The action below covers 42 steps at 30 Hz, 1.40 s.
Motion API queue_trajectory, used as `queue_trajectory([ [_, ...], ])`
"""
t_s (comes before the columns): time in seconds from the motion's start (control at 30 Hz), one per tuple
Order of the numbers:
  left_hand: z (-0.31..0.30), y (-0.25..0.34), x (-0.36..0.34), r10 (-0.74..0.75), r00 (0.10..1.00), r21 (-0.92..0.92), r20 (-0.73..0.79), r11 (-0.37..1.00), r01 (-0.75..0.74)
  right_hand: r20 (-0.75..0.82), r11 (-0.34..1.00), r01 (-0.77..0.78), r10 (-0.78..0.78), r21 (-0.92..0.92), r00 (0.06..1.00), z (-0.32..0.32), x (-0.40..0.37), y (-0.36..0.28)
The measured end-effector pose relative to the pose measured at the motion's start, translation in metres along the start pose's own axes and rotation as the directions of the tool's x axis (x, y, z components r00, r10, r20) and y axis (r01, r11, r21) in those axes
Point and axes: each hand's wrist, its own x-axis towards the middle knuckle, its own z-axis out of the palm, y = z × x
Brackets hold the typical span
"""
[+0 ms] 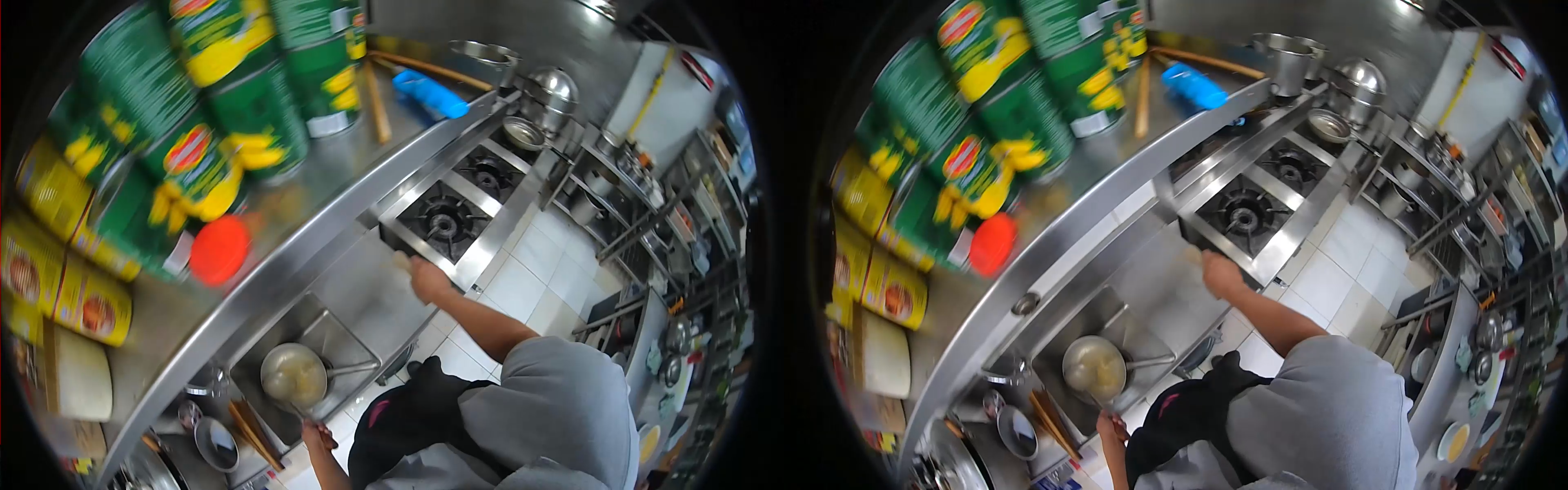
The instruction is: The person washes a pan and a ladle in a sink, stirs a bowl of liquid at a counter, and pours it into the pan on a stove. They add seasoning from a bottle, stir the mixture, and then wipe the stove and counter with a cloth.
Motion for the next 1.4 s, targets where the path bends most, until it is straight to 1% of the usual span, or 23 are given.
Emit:
queue_trajectory([
  [0.07,0.012,0.005,-0.001,-0.085,0.995,-0.066,-0.043,0.994,0.082,-0.086,0.992,-0.125,0.125,0.012,0.988,-0.033,0.020,0.052],
  [0.17,0.042,0.012,-0.014,-0.163,0.987,-0.183,-0.004,0.970,0.160,0.117,0.937,-0.305,0.326,-0.167,0.938,-0.042,0.034,0.102],
  [0.23,0.064,0.007,-0.005,-0.084,0.996,-0.177,-0.024,0.981,0.079,0.060,0.924,-0.105,0.136,-0.368,0.989,-0.042,0.035,0.090],
  [0.27,0.070,0.008,-0.004,-0.095,0.995,-0.219,0.030,0.971,0.099,0.150,0.962,-0.229,0.251,-0.147,0.956,-0.025,0.029,0.062],
  [0.3,0.078,0.007,0.001,-0.067,0.996,-0.239,0.065,0.968,0.080,0.282,0.993,-0.029,-0.006,0.118,0.959,0.053,0.052,0.088],
  [0.33,0.079,0.002,0.010,-0.038,0.995,-0.266,0.093,0.962,0.062,0.423,0.961,-0.013,-0.109,0.276,0.900,0.050,0.036,0.046],
  [0.4,0.094,0.006,0.005,-0.051,0.975,-0.178,0.216,0.980,0.091,0.721,0.718,-0.328,-0.341,0.614,0.603,0.047,-0.006,-0.048],
  [0.47,0.097,0.006,0.025,-0.067,0.929,-0.080,0.363,0.991,0.103,0.901,0.596,-0.702,-0.403,0.390,0.158,0.091,-0.038,-0.110],
  [0.5,0.093,0.010,0.038,-0.107,0.825,0.014,0.555,0.993,0.120,0.907,0.683,-0.641,-0.419,0.351,0.049,0.107,-0.049,-0.139],
  [0.53,0.116,0.036,-0.003,-0.092,0.818,0.277,0.568,0.957,-0.085,0.941,0.637,-0.734,-0.338,0.235,0.007,0.118,-0.062,-0.159],
  [0.57,0.134,0.061,-0.051,-0.027,0.923,0.408,0.383,0.902,-0.143,0.970,0.588,-0.801,-0.239,0.116,-0.034,0.129,-0.070,-0.175],
  [0.63,0.091,0.077,0.018,0.210,0.763,0.661,0.612,0.395,-0.638,0.973,0.635,-0.762,-0.228,0.127,-0.029,0.176,-0.060,-0.180],
  [0.67,0.076,0.090,0.049,0.534,0.531,0.725,0.658,-0.262,-0.637,0.947,0.542,-0.839,-0.287,0.036,-0.144,0.193,-0.048,-0.182],
  [0.7,0.063,0.106,0.070,0.768,0.577,0.864,0.278,0.063,-0.500,0.911,0.425,-0.903,-0.342,-0.066,-0.228,0.204,-0.039,-0.187],
  [0.77,0.038,0.171,0.035,0.810,0.566,0.783,-0.156,0.450,-0.429,0.926,0.458,-0.884,-0.285,-0.095,-0.247,0.181,-0.039,-0.225],
  [0.83,0.020,0.202,0.022,0.947,0.308,0.749,-0.091,0.269,-0.605,0.941,0.483,-0.870,-0.237,-0.102,-0.241,0.164,-0.042,-0.247],
  [0.97,0.006,0.251,0.063,0.948,0.316,0.760,0.041,0.176,-0.625,0.909,0.427,-0.892,-0.298,-0.146,-0.291,0.165,-0.054,-0.301],
  [1.07,0.000,0.268,0.112,0.971,0.166,0.768,0.174,-0.028,-0.640,0.888,0.390,-0.903,-0.330,-0.179,-0.319,0.178,-0.063,-0.334],
  [1.13,0.002,0.274,0.066,0.846,0.470,0.725,0.251,0.158,-0.670,0.906,0.303,-0.935,-0.317,-0.184,-0.281,0.196,-0.065,-0.346],
  [1.17,0.003,0.265,0.059,0.836,0.465,0.824,0.293,0.027,-0.566,0.910,0.305,-0.933,-0.300,-0.192,-0.286,0.203,-0.066,-0.349],
  [1.23,0.003,0.229,0.043,0.663,0.649,0.914,0.372,-0.141,-0.381,0.939,0.243,-0.958,-0.268,-0.151,-0.216,0.217,-0.069,-0.362],
  [1.3,-0.012,0.171,0.041,0.732,0.504,0.864,0.458,-0.235,-0.444,0.939,0.227,-0.967,-0.292,-0.115,-0.180,0.232,-0.074,-0.374],
  [1.4,-0.035,0.128,-0.020,0.943,0.202,0.754,0.264,-0.071,-0.653,0.936,0.171,-0.979,-0.313,-0.112,-0.162,0.265,-0.071,-0.396],
])
